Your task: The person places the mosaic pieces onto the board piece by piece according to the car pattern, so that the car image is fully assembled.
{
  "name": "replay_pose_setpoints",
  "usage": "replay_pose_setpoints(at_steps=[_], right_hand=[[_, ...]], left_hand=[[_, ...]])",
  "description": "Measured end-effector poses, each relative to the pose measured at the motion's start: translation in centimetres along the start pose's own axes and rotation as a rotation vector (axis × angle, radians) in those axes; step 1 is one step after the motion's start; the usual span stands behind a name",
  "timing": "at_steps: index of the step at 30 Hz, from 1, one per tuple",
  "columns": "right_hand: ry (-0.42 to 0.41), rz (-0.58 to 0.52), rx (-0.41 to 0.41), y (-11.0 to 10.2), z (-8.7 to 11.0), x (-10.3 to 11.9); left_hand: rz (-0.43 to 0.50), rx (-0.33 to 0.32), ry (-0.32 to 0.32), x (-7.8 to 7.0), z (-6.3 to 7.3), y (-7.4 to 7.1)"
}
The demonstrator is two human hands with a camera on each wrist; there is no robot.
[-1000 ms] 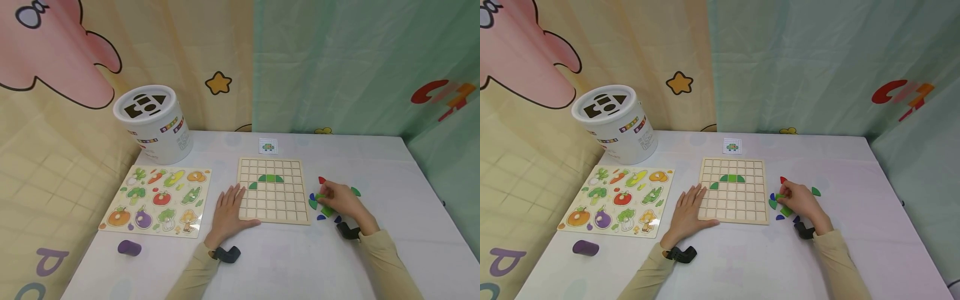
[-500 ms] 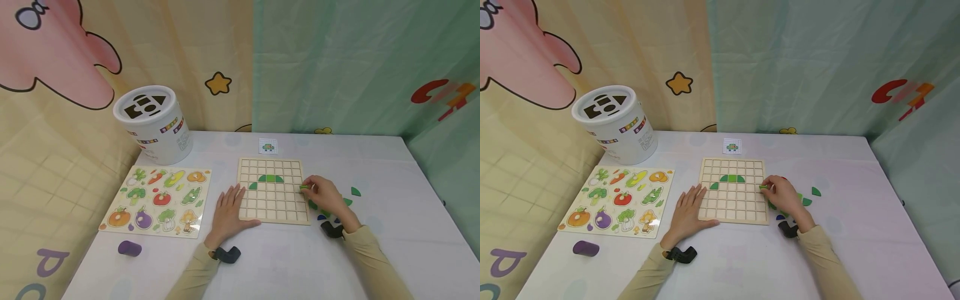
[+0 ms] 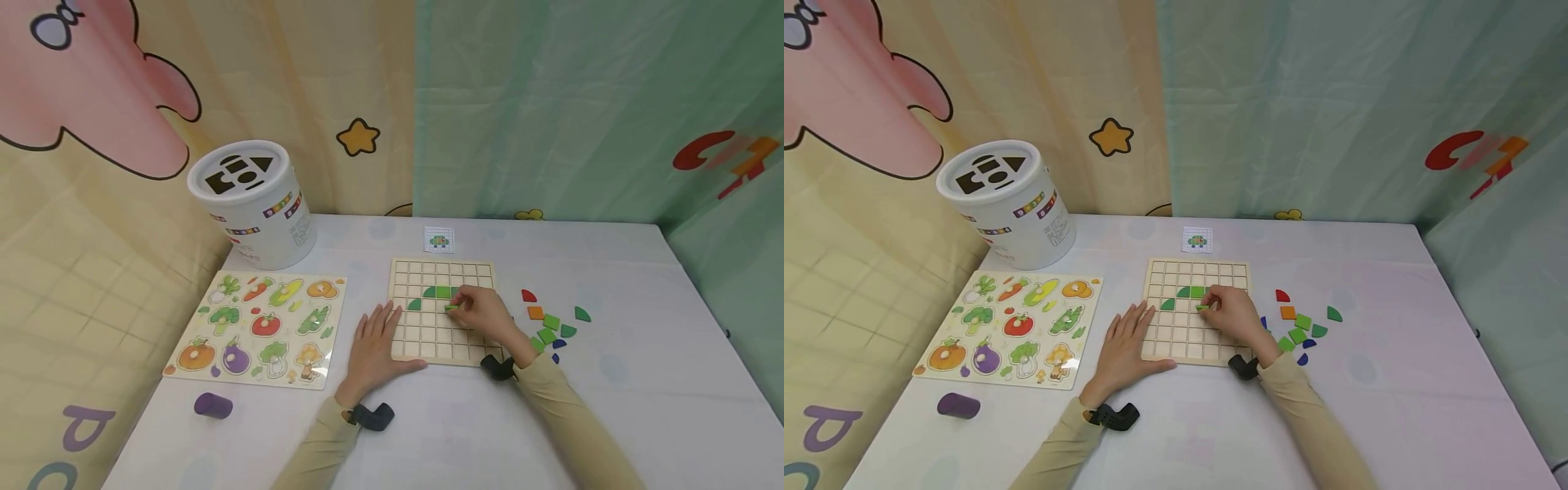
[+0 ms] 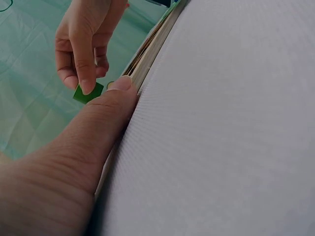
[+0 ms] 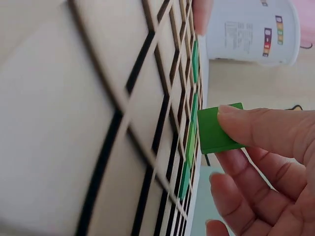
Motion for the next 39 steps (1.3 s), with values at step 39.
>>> replay_pose_setpoints(at_steps=[39], right_hand=[[0.061,0.199,0.01,2.8,-2.5,2.1]], left_hand=[[0.005,-0.001,0.003,0.0,0.0,0.0]])
Point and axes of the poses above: each hand's wrist, its own z-axis away from the middle knuckle, its own y-axis out of the palm, x = y × z, the point moved 10 cm from there along -z, towards the middle knuckle, and after that the axes turned 12 degrees about y, right-handed, at the moved point
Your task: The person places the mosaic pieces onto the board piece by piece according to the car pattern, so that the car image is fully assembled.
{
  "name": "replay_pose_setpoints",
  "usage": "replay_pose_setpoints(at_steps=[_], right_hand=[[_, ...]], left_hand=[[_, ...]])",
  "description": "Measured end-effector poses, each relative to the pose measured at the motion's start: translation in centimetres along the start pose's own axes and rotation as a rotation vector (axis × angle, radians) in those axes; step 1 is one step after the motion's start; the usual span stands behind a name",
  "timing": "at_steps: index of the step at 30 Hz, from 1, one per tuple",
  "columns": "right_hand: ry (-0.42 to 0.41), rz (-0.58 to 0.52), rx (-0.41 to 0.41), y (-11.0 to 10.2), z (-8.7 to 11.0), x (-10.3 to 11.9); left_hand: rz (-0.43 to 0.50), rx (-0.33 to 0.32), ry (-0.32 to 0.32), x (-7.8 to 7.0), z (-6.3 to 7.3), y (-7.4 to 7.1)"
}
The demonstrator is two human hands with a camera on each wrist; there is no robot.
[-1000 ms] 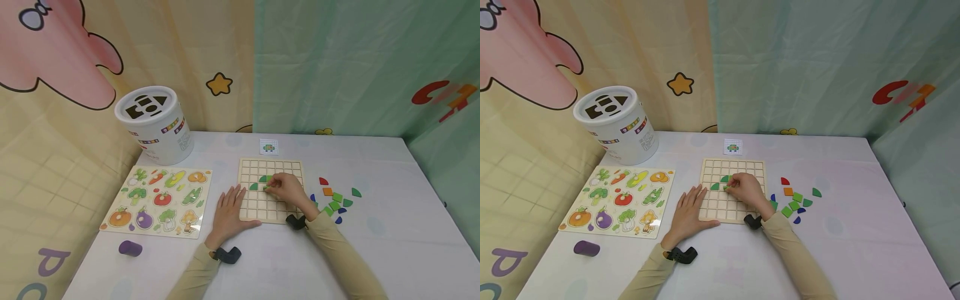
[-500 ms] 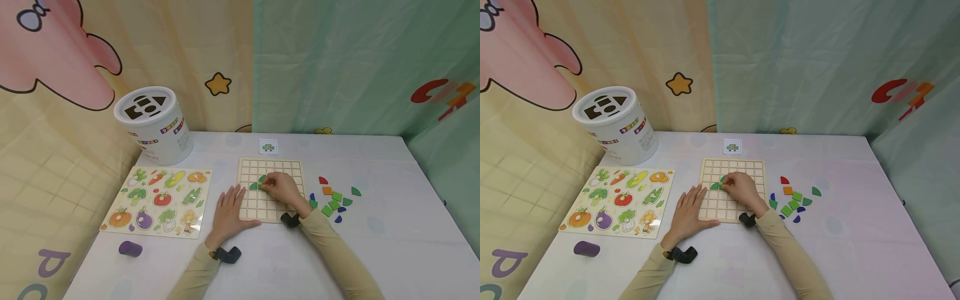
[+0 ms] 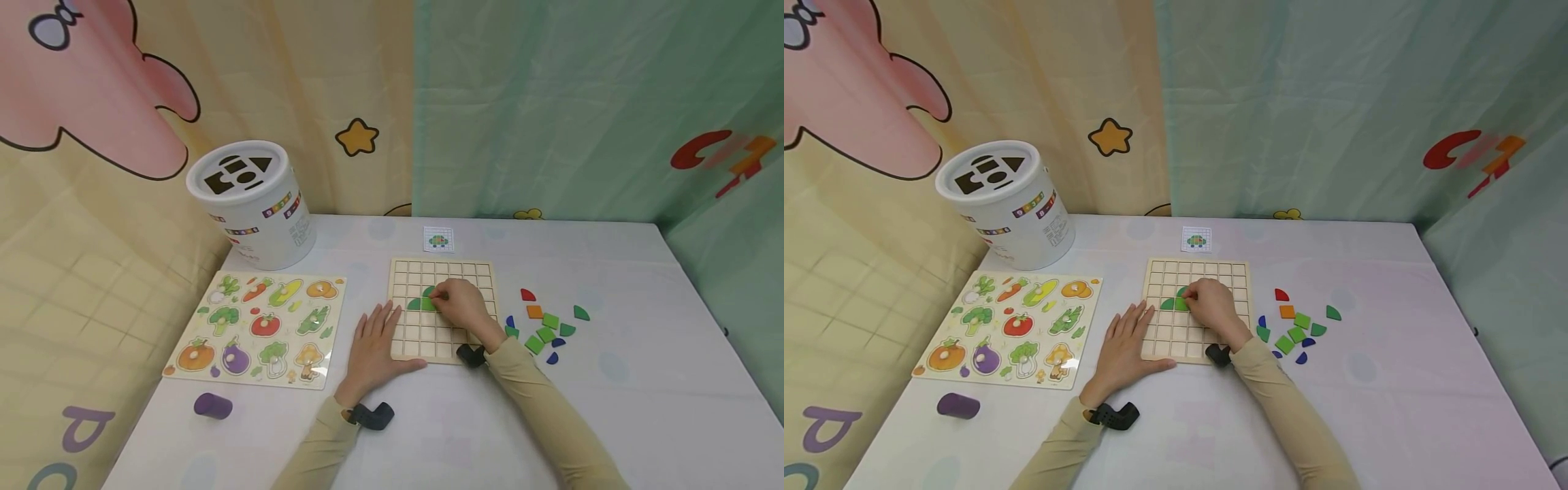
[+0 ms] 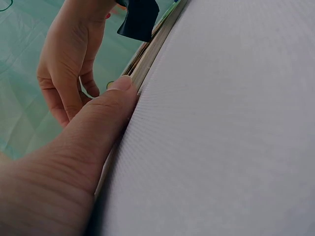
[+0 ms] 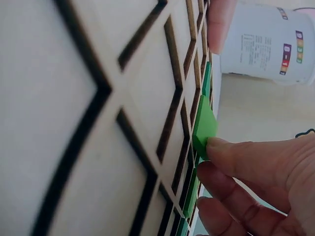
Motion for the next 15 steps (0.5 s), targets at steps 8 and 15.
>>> replay_pose_setpoints(at_steps=[8,15], right_hand=[[0.03,0.025,0.01,0.57,-0.2,-0.42],[0.012,0.041,0.008,0.59,-0.09,-0.38]], left_hand=[[0.004,-0.027,0.016,-0.21,0.01,-0.29],[0.002,-0.002,0.002,-0.12,0.01,-0.13]])
Point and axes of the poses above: each hand's wrist, its own z-axis away from the middle knuckle, its own y-axis out of the palm, x = y × z, the point moved 10 cm from there along -z, towards the middle knuckle, and after that the axes turned 12 degrees about y, right-handed, at the moved point
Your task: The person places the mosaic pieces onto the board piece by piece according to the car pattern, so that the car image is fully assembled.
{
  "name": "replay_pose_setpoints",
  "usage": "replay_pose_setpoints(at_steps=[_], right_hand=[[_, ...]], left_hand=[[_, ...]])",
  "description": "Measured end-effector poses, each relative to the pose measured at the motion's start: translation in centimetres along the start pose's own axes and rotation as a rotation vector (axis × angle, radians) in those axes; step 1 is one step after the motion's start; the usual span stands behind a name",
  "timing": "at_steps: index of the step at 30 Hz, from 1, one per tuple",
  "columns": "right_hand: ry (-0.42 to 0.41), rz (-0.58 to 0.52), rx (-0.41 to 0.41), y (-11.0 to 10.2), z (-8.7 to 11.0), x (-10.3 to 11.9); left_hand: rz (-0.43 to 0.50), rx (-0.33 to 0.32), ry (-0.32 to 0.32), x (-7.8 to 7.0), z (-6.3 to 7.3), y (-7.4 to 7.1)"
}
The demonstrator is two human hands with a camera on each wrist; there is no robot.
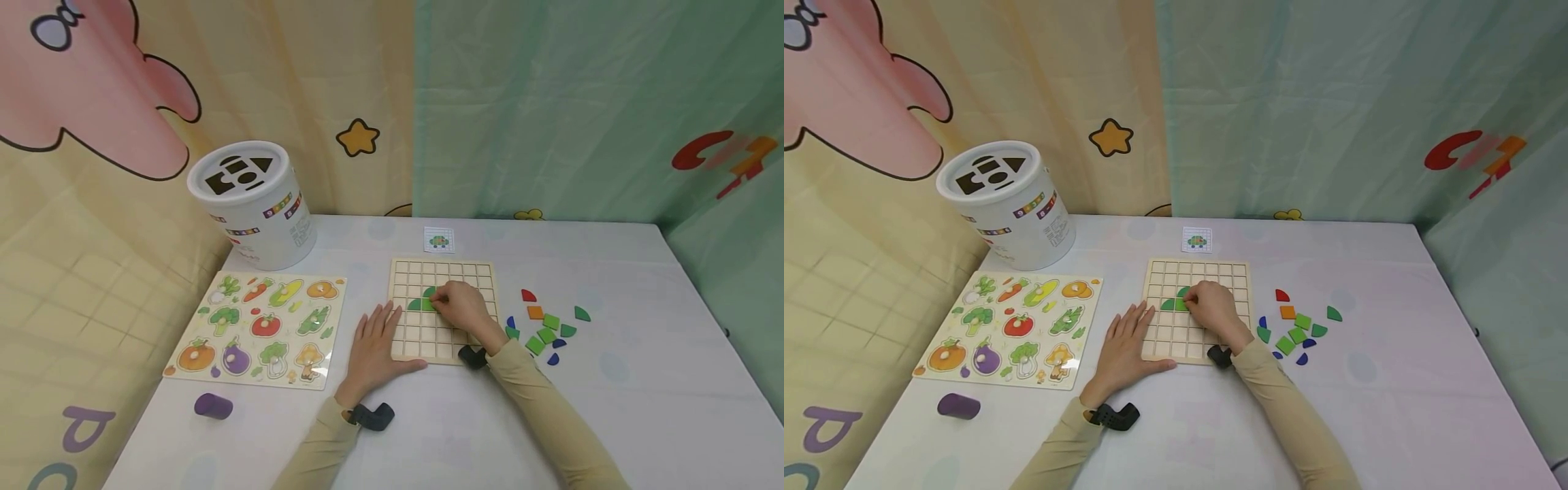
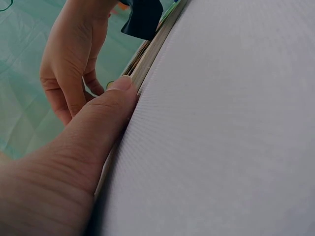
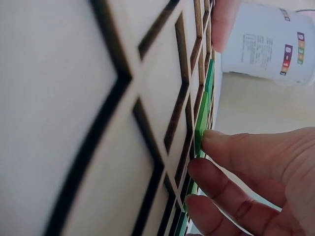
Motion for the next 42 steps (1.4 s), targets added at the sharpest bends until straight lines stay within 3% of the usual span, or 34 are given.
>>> replay_pose_setpoints(at_steps=[11,16,24,30,42], right_hand=[[-0.023,-0.014,0.077,0.2,0.7,-0.1],[-0.075,-0.065,0.122,0.2,1.4,-0.1],[-0.119,-0.146,0.029,-1.9,3.1,-2.3],[-0.062,-0.174,-0.041,-4.8,4.3,-6.0],[0.159,-0.103,-0.033,-8.1,5.7,-13.6]], left_hand=[[-0.001,0.001,-0.004,0.0,-0.1,-0.1],[-0.008,-0.001,-0.003,0.0,0.0,-0.1],[-0.004,-0.004,0.002,-0.2,0.0,-0.1],[0.003,-0.012,0.005,-0.2,0.1,-0.1],[-0.003,-0.015,0.008,-0.1,0.1,0.1]])
Point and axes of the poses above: each hand's wrist, its own z-axis away from the middle knuckle, its own y-axis out of the palm, x = y × z, the point moved 10 cm from there along -z, towards the middle knuckle, and after that the axes turned 12 degrees about y, right-handed, at the moved point
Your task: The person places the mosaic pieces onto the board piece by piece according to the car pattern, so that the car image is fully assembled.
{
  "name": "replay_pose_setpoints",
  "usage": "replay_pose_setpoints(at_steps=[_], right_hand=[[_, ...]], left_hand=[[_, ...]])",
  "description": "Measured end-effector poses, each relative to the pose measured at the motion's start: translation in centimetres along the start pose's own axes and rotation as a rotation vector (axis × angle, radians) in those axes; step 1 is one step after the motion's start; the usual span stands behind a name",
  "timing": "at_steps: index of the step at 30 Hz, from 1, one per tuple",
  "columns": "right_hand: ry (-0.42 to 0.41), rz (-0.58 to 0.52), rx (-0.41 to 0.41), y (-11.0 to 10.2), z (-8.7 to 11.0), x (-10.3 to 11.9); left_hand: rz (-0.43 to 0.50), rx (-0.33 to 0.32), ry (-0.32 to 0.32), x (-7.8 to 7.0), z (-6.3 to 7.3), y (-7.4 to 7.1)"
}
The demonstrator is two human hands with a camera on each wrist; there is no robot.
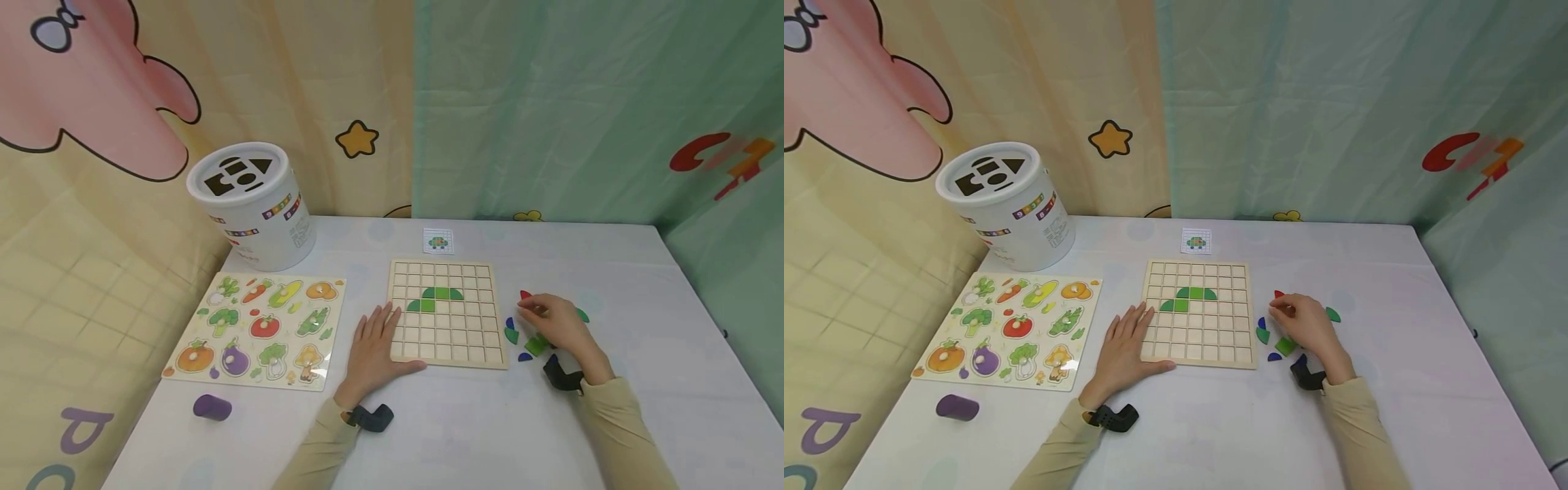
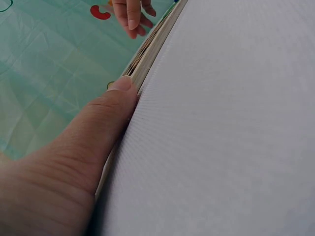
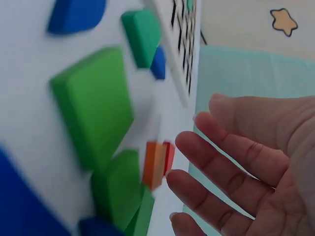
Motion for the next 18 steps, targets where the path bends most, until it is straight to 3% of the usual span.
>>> replay_pose_setpoints(at_steps=[6,18], right_hand=[[-0.004,0.002,-0.013,-0.7,0.3,-1.2],[0.048,0.038,-0.005,-0.1,0.1,-2.6]], left_hand=[[0.0,-0.005,0.003,0.0,0.0,-0.2],[-0.008,-0.003,0.006,0.0,0.0,-0.1]])
Point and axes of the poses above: each hand's wrist, its own z-axis away from the middle knuckle, its own y-axis out of the palm, x = y × z, the point moved 10 cm from there along -z, towards the middle knuckle, and after that the axes turned 12 degrees about y, right-handed, at the moved point
